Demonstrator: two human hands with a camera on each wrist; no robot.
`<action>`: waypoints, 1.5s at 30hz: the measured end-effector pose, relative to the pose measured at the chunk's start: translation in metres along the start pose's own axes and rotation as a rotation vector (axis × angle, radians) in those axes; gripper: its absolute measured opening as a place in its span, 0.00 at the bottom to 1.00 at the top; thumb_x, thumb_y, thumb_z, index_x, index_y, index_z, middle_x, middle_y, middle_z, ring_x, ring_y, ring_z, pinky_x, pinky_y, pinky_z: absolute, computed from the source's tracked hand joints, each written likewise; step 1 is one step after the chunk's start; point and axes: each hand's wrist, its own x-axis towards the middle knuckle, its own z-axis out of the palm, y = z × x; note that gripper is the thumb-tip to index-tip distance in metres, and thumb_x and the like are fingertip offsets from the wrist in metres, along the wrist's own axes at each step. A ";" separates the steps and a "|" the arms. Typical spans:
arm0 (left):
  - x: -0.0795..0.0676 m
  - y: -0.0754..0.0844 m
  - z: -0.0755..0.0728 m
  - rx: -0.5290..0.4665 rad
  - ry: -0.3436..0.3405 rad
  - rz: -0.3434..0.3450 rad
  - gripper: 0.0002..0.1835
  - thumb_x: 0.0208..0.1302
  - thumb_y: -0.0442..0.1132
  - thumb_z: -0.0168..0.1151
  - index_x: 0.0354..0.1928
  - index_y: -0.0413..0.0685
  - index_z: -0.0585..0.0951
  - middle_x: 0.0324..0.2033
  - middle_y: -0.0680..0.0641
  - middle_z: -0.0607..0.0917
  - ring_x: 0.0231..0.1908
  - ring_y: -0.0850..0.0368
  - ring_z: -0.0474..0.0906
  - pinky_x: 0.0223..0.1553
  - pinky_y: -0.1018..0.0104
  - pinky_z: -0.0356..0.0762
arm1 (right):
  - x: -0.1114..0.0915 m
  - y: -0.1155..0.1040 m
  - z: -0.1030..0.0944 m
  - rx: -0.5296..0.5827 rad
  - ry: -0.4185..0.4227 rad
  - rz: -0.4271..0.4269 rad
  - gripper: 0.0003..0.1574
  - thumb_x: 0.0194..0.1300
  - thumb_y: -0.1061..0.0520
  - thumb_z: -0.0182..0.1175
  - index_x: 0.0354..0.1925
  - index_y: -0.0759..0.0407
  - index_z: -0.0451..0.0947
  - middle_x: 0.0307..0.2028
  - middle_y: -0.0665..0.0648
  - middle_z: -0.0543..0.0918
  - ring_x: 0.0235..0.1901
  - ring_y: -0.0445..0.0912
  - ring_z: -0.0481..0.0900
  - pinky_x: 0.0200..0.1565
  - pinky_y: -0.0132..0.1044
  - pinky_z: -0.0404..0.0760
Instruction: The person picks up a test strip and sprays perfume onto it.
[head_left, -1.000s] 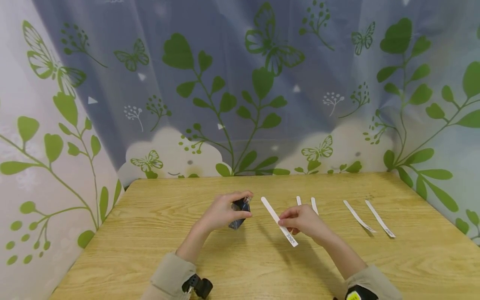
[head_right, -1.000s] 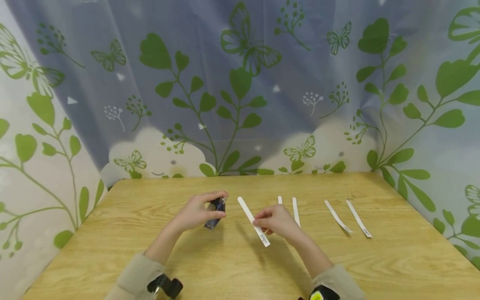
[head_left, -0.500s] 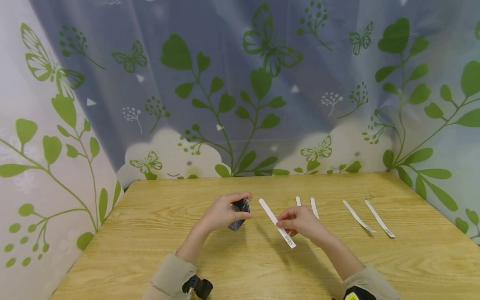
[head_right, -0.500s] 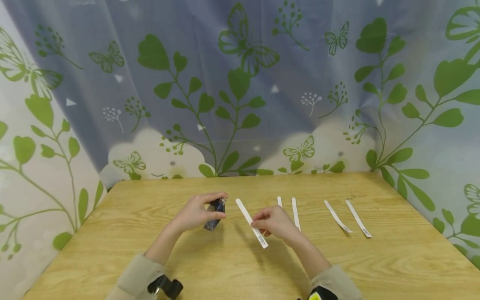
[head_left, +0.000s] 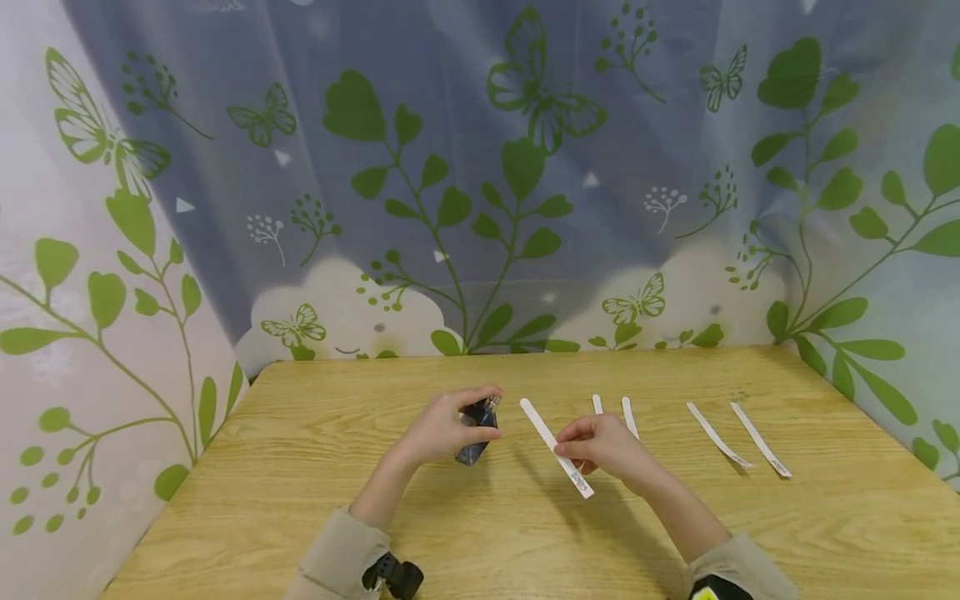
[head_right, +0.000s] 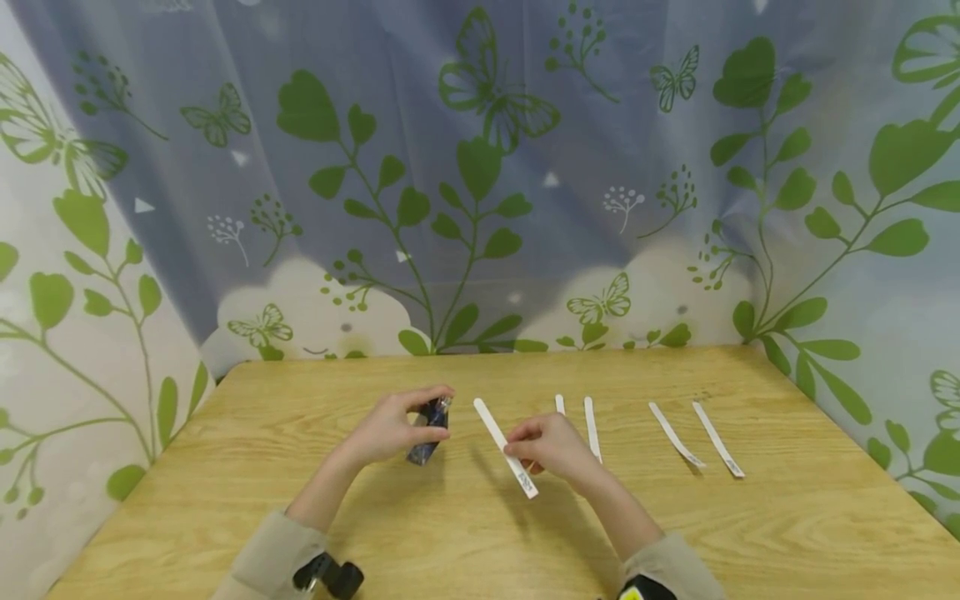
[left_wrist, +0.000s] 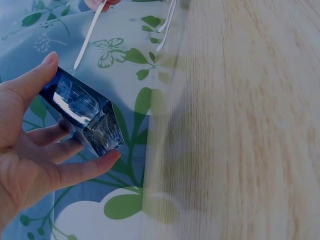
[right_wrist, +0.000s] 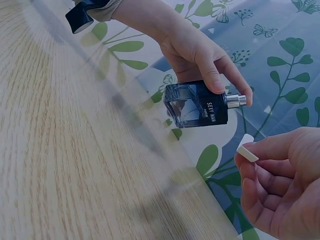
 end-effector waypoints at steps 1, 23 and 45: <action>0.000 0.000 0.000 0.003 0.000 -0.002 0.28 0.56 0.43 0.68 0.61 0.56 0.74 0.55 0.46 0.76 0.50 0.49 0.75 0.44 0.57 0.75 | 0.000 0.000 0.000 -0.003 -0.001 -0.002 0.12 0.59 0.60 0.62 0.37 0.70 0.80 0.25 0.52 0.81 0.23 0.44 0.75 0.28 0.37 0.78; -0.002 0.003 0.001 0.044 -0.011 0.000 0.28 0.55 0.46 0.68 0.60 0.57 0.75 0.55 0.46 0.77 0.50 0.52 0.75 0.42 0.59 0.74 | -0.002 -0.001 -0.001 0.023 -0.011 -0.003 0.12 0.60 0.60 0.62 0.37 0.70 0.80 0.24 0.52 0.80 0.23 0.44 0.75 0.27 0.37 0.78; -0.001 0.008 0.000 0.054 0.012 0.040 0.27 0.55 0.44 0.69 0.59 0.55 0.76 0.54 0.45 0.77 0.48 0.53 0.76 0.40 0.62 0.76 | -0.003 -0.004 -0.001 0.041 -0.020 -0.012 0.12 0.60 0.61 0.62 0.38 0.71 0.80 0.24 0.53 0.81 0.23 0.43 0.75 0.28 0.40 0.78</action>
